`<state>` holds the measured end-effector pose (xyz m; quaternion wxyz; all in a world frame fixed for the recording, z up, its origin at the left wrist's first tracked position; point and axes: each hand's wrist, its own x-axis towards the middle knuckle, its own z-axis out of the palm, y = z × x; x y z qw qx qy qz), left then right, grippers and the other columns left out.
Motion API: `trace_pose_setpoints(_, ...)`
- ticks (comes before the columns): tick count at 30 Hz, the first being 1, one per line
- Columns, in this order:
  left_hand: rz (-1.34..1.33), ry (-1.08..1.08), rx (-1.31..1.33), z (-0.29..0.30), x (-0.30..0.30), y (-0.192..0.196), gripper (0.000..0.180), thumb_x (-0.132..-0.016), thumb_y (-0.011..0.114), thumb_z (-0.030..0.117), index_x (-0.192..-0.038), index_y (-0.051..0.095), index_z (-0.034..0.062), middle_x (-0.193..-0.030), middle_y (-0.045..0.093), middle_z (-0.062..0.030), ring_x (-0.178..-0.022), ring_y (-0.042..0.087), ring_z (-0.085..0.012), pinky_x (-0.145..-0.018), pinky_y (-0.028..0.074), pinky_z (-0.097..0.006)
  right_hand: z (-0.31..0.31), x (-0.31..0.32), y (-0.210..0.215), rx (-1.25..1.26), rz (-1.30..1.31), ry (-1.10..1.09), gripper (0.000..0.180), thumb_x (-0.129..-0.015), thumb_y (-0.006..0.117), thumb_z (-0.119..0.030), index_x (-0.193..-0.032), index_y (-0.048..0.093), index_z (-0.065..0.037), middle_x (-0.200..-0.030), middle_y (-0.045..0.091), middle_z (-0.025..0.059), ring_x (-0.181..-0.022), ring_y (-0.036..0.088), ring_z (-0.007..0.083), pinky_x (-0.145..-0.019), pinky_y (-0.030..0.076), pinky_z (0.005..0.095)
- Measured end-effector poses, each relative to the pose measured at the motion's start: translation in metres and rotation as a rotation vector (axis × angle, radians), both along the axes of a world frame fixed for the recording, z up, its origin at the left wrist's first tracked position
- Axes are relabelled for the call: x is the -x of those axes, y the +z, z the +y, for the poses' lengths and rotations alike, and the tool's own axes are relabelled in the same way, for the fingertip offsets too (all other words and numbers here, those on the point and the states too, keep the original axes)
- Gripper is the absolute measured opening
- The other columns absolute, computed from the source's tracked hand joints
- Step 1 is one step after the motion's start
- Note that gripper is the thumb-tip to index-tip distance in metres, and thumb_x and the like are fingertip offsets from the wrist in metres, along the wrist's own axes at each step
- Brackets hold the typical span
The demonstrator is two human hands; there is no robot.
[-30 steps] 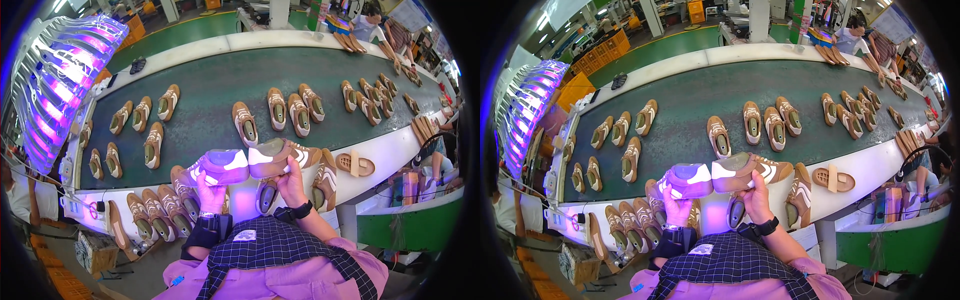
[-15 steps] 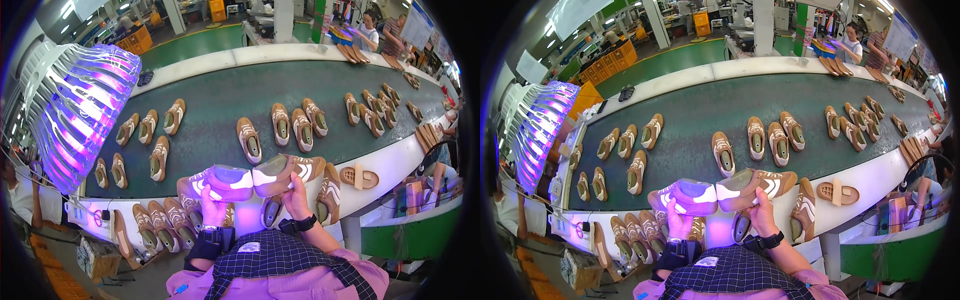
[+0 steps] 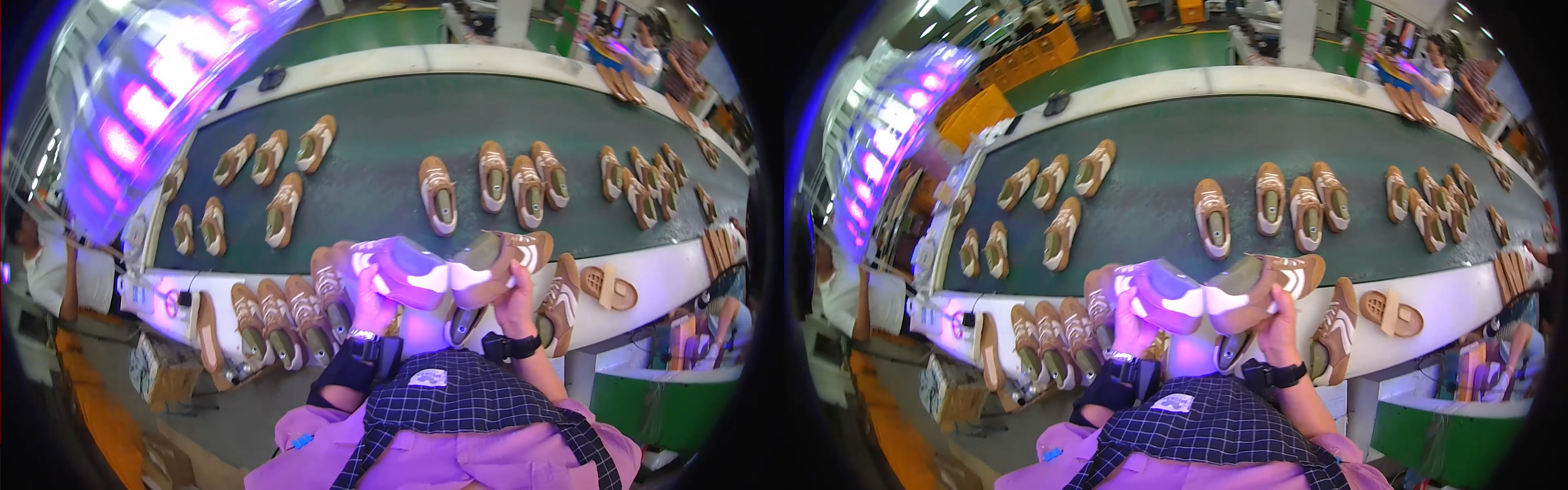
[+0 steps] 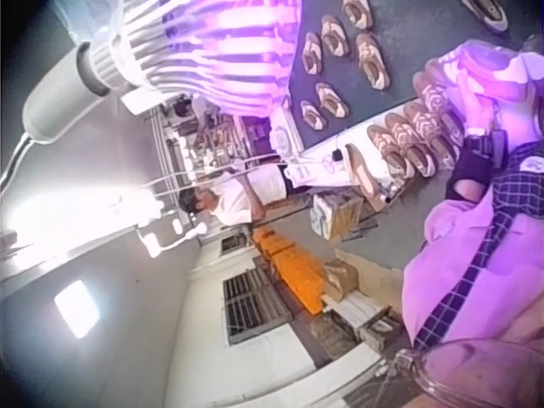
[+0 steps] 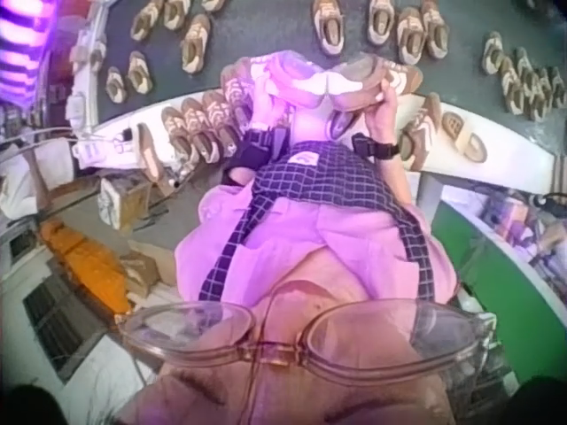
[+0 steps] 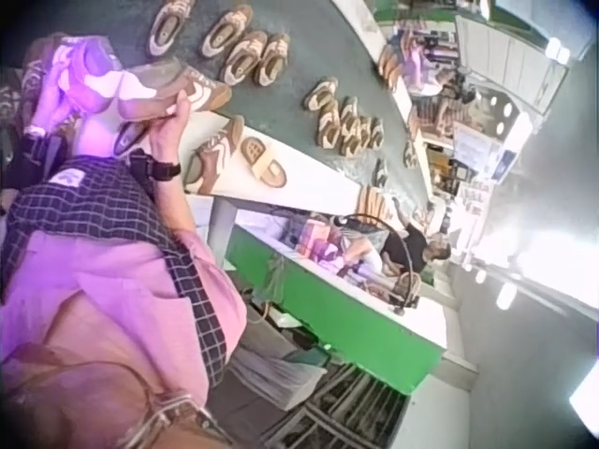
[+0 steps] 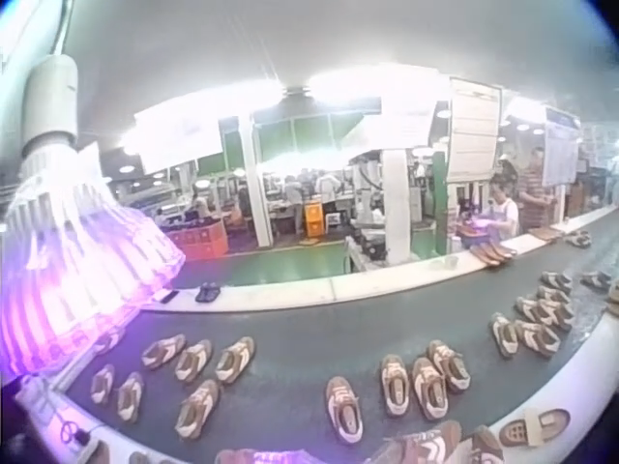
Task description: Inspecting and sorting finished shoes on a conveyor belt in a factory.
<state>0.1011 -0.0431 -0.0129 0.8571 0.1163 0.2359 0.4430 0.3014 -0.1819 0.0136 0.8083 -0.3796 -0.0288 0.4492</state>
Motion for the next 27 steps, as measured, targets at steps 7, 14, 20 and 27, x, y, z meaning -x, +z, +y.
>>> trace_pose_setpoints(7, 0.057, -0.323, 0.148, -0.029, -0.003, -0.033, 0.043, -0.085, 0.053, 0.019, -0.124, 0.046, 0.0019, -0.114, 0.058, -0.0101, -0.102, 0.058, -0.0223, -0.094, 0.044, -0.036, -0.006, -0.002, 0.0, -0.006, 0.02, 0.105, 0.047, -0.086, 0.052, -0.036, -0.122, 0.049, -0.006, -0.115, 0.058, 0.0078, -0.105, 0.055, 0.0224, -0.094, 0.043, 0.0357)
trace_pose_setpoints(14, 0.52, -0.837, -0.042, -0.039, 0.029, -0.067, 0.033, -0.087, 0.053, 0.015, -0.118, 0.053, 0.0022, -0.104, 0.06, -0.0065, -0.092, 0.059, -0.0171, -0.089, 0.047, -0.032, -0.004, 0.008, 0.004, 0.033, -0.049, 0.176, 0.048, -0.085, 0.052, -0.034, -0.121, 0.049, -0.004, -0.116, 0.057, 0.008, -0.106, 0.054, 0.0216, -0.093, 0.042, 0.0352)
trace_pose_setpoints(20, 0.775, 0.003, -0.413, 0.059, 0.079, -0.026, 0.02, -0.082, 0.055, 0.006, -0.102, 0.059, 0.0011, -0.085, 0.06, -0.004, -0.073, 0.059, -0.0126, -0.062, 0.049, -0.025, 0.001, 0.018, 0.006, 0.011, -0.017, 0.219, 0.046, -0.085, 0.053, -0.033, -0.122, 0.048, -0.005, -0.115, 0.057, 0.0073, -0.104, 0.055, 0.0206, -0.092, 0.043, 0.0346)
trace_pose_setpoints(27, 1.783, -0.278, -0.473, 0.145, 0.117, -0.065, 0.066, -0.077, 0.059, 0.036, -0.123, 0.045, -0.0089, -0.126, 0.049, -0.0266, -0.12, 0.046, -0.0364, -0.1, 0.035, -0.037, -0.01, 0.028, 0.003, 0.049, -0.02, 0.209, 0.044, -0.085, 0.054, -0.03, -0.119, 0.049, -0.004, -0.11, 0.059, 0.0077, -0.1, 0.057, 0.0196, -0.09, 0.044, 0.0337)
